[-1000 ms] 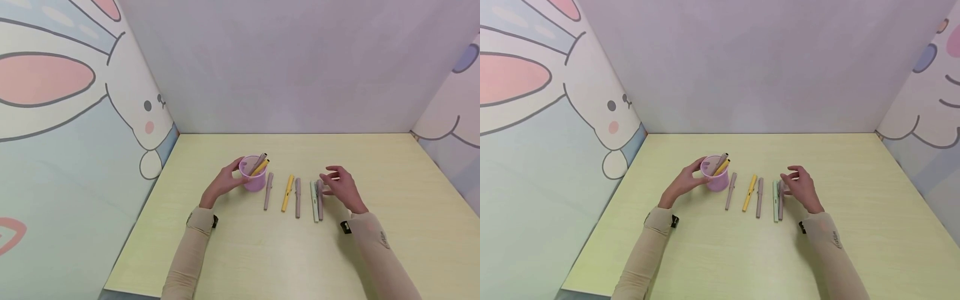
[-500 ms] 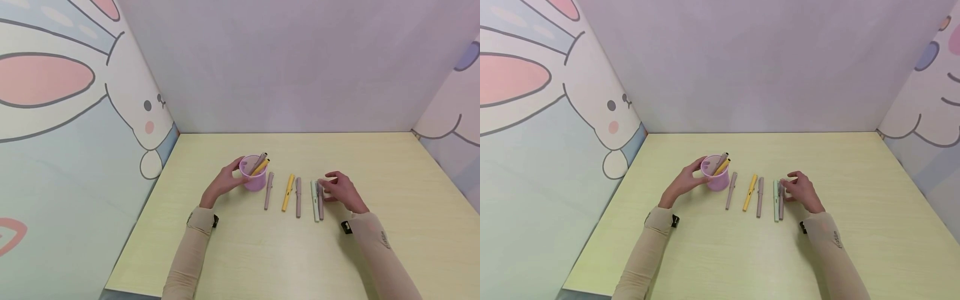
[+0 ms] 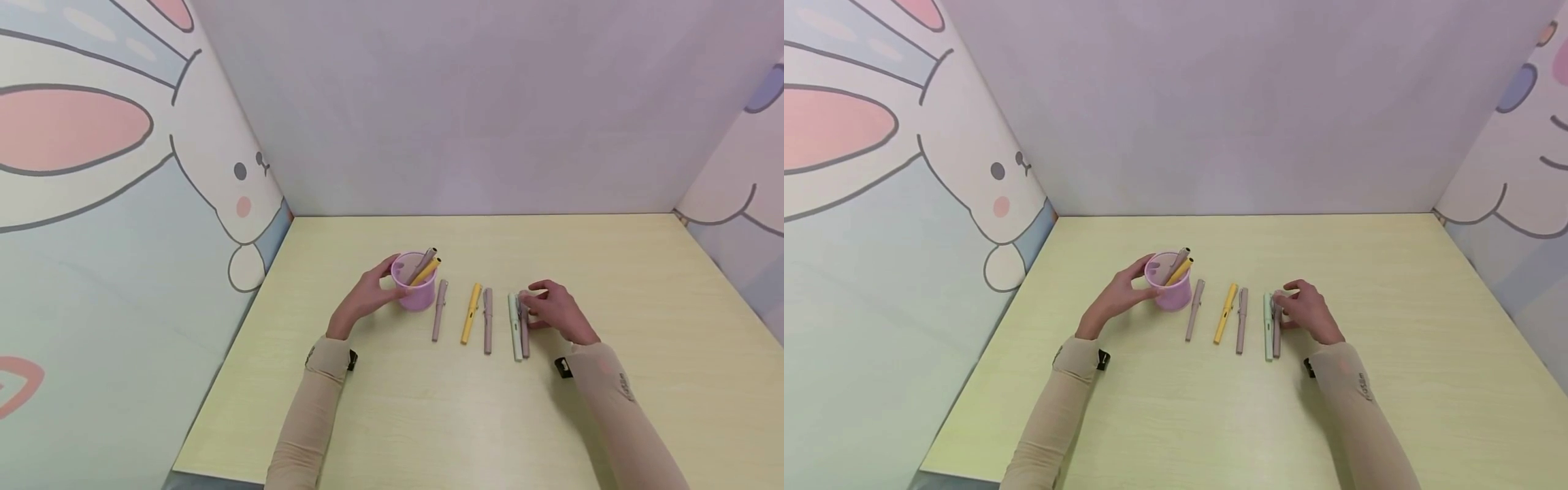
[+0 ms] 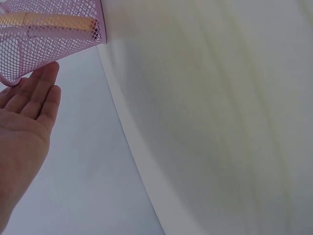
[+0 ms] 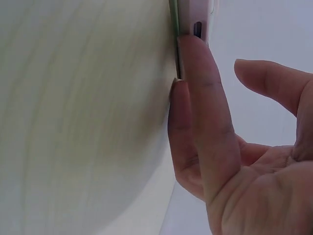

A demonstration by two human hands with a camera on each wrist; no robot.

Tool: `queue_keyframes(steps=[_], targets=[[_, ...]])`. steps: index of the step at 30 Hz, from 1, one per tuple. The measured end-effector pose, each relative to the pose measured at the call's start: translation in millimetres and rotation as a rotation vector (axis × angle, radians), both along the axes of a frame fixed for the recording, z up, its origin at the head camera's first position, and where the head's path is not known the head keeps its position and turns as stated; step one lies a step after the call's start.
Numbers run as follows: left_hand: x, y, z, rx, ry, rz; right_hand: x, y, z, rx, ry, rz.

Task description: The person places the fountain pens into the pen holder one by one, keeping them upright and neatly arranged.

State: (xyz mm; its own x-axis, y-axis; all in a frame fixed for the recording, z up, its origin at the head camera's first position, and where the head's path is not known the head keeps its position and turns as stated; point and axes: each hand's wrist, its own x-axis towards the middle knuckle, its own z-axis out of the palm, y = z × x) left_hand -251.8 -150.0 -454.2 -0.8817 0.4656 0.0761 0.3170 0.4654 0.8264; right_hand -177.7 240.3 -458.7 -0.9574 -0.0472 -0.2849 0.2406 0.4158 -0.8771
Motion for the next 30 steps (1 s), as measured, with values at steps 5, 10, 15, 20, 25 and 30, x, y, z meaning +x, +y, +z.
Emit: queue_keyframes(steps=[5,10,15,20,25,30], targets=[[-0.7,0.1,0.1,-0.005,-0.002,0.004,-0.3,-1.4,0.3,0.016,-0.014,0.015],[-1.4,0.4,0.1,-0.008,-0.007,0.004,-2.1,-2.5,-0.6,0.019,-0.023,0.032],[-1.9,0.0,-0.6,-0.009,-0.005,-0.002,-4.4,-2.3,-1.5,0.039,-0.03,0.048],[-2.2,0.0,-0.8,-0.01,-0.005,-0.007,-5.8,-2.2,-1.6,0.061,-0.041,0.06],[-1.7,-0.2,-0.2,-0.011,-0.008,-0.003,-6.3,-3.5,-0.4,0.081,-0.045,0.076],[-1.9,-0.2,0.0,-0.013,-0.009,-0.006,-6.7,-5.2,2.7,0.111,-0.063,0.087]])
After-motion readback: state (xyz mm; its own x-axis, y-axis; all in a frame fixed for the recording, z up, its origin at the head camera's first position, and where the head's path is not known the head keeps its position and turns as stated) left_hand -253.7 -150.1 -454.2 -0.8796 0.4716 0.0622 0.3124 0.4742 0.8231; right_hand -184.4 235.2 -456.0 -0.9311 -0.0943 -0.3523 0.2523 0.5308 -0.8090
